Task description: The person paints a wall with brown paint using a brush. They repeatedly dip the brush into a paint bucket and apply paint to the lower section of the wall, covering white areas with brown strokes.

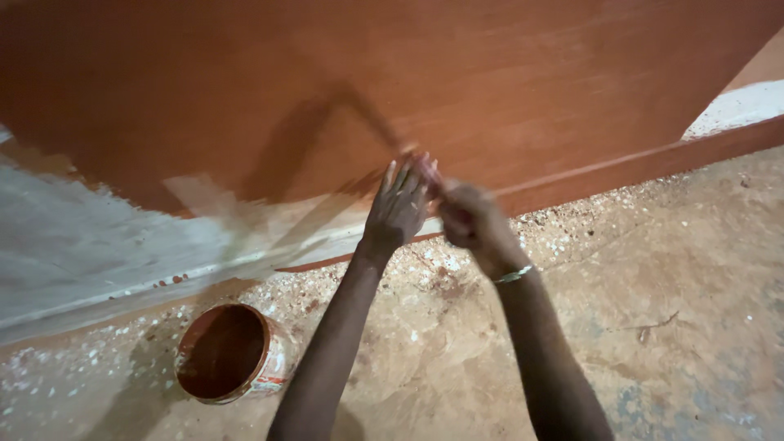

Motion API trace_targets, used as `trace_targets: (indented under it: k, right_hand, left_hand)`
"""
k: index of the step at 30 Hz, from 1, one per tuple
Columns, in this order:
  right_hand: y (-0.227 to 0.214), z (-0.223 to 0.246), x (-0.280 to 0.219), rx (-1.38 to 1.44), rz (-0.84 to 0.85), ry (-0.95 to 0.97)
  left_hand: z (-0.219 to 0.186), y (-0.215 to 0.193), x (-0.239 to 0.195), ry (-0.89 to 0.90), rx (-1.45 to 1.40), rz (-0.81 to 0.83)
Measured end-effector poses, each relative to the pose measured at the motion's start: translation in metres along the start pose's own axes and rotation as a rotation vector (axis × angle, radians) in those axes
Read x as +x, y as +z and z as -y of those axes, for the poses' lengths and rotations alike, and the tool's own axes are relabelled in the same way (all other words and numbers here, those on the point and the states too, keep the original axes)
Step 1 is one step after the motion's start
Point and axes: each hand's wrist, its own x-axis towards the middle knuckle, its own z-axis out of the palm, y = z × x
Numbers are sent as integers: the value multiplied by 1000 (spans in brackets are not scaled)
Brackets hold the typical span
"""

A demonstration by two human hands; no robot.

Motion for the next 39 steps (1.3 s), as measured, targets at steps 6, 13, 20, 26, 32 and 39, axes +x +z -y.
trace_targets:
  k: [6,13,20,26,32,39]
  right_hand:
    - [-42,28,-8,176,-448,-443]
    - [26,33,13,-165,-227,-146]
    - [55,28,11,-78,51,-69]
    - [29,51,7,238,-409,-500]
    - [111,48,43,-209,-259,-250]
    - [171,17,43,3,393,-53]
  left_hand:
    - [3,-35,-7,-82,23,68]
    - [15,-40,-15,-89,39,54]
    - [19,-42,-17,-93,53,122]
    - [33,-83,-22,-139,71,34]
    - [41,-99,-37,-121,171,27]
    - [51,-117,-48,-366,-279,109]
